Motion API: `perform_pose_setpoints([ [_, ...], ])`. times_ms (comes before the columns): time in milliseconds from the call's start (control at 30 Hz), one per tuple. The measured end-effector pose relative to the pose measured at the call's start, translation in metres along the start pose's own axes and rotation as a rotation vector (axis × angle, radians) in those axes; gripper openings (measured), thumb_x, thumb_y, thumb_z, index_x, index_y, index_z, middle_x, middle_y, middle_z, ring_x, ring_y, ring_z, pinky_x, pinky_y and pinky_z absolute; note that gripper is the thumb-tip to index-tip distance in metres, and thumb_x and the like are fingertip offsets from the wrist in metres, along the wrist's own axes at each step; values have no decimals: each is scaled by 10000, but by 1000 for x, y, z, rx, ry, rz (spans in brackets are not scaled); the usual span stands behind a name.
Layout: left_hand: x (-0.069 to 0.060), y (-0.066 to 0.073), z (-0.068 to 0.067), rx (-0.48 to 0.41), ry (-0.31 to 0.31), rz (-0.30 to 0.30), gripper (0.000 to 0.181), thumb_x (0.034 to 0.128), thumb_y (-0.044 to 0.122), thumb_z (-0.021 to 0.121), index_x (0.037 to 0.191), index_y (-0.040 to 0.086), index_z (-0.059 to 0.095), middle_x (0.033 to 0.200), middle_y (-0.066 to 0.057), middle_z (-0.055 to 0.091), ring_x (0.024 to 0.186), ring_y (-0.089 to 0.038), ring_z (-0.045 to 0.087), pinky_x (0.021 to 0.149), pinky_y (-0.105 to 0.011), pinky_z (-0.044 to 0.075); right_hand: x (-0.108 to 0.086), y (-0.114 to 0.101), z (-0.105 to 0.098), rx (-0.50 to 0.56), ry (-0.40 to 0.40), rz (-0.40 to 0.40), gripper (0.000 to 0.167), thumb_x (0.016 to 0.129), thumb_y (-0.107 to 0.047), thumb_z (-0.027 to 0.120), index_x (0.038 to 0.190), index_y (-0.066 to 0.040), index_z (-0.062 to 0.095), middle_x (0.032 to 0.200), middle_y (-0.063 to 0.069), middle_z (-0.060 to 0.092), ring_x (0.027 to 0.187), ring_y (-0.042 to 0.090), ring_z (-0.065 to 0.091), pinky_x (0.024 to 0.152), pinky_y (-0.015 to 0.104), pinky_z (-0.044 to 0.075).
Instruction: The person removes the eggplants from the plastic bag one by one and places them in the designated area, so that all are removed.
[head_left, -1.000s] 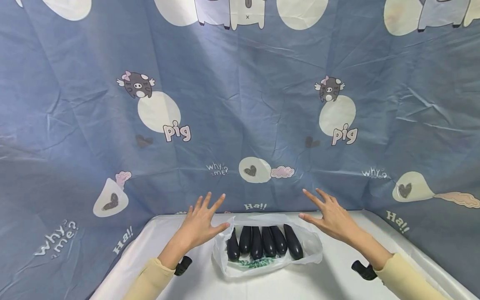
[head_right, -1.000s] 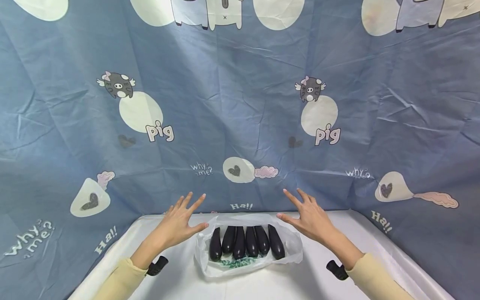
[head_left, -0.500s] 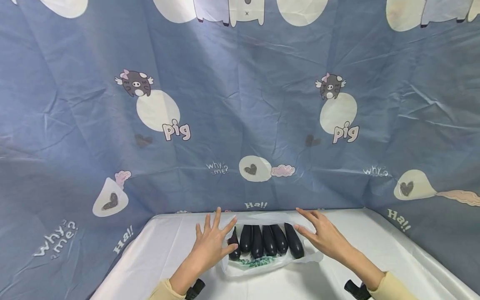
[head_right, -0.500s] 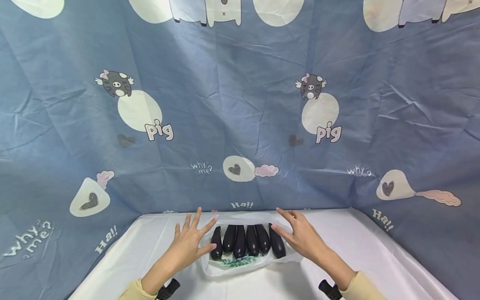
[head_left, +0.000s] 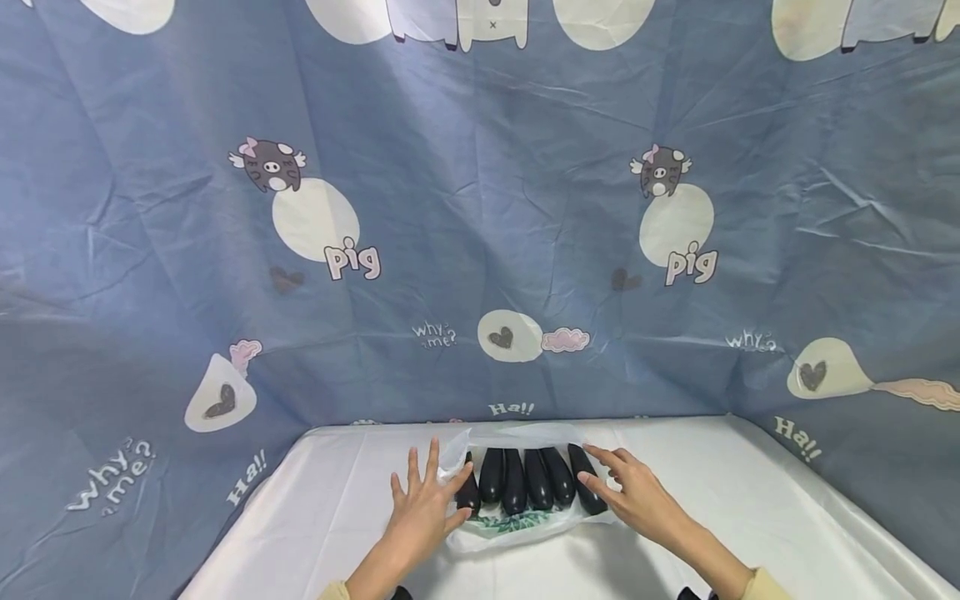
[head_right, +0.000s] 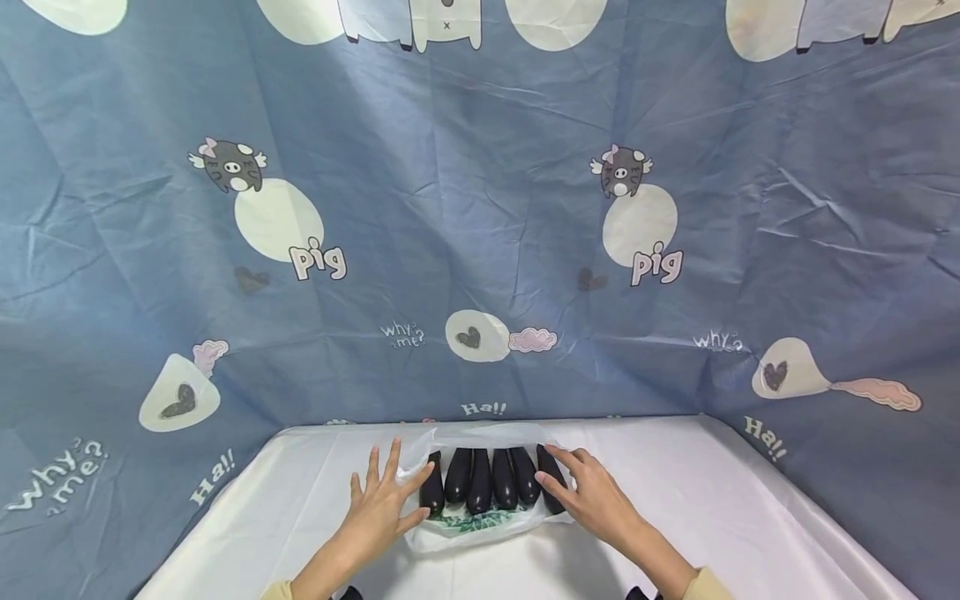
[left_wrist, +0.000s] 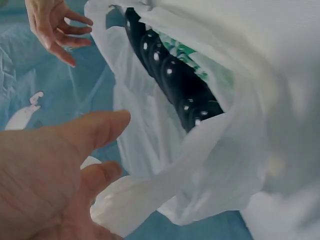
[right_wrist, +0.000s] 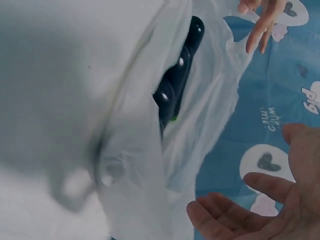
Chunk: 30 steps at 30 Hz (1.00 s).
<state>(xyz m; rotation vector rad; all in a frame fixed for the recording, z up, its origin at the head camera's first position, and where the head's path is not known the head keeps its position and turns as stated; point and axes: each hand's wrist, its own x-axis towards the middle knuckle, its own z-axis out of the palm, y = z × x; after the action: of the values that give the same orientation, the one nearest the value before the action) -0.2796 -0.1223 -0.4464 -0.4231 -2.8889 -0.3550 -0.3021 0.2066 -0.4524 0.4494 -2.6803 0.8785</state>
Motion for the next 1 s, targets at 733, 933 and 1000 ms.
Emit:
perform_pose_setpoints([
  [733, 18, -40, 50, -428, 74, -36, 756, 642, -25, 757, 1358, 22, 519, 1024, -181, 470, 721, -199, 545, 586, -313, 537, -10, 18, 39, 43, 21, 122, 502, 887, -432, 649, 1287, -131, 625, 1068, 93, 640, 884, 233, 649, 716, 367, 550],
  [933, 17, -43, 53, -496, 3, -19, 976, 632, -32, 719, 1505, 47, 288, 1243, -381, 435, 937, -504, 594, 694, -527, 572, -7, 17, 39, 73, 24, 156, 518, 890, -445, 641, 1304, -134, 609, 1092, 102, 634, 932, 288, 660, 739, 394, 565],
  [1000, 17, -44, 53, -528, -18, -12, 974, 677, -9, 715, 1524, 48, 237, 1266, -391, 440, 1031, -527, 559, 688, -561, 569, -5, 17, 38, 64, 36, 152, 522, 889, -448, 641, 1307, -136, 607, 1098, 112, 638, 934, 284, 658, 745, 397, 562],
])
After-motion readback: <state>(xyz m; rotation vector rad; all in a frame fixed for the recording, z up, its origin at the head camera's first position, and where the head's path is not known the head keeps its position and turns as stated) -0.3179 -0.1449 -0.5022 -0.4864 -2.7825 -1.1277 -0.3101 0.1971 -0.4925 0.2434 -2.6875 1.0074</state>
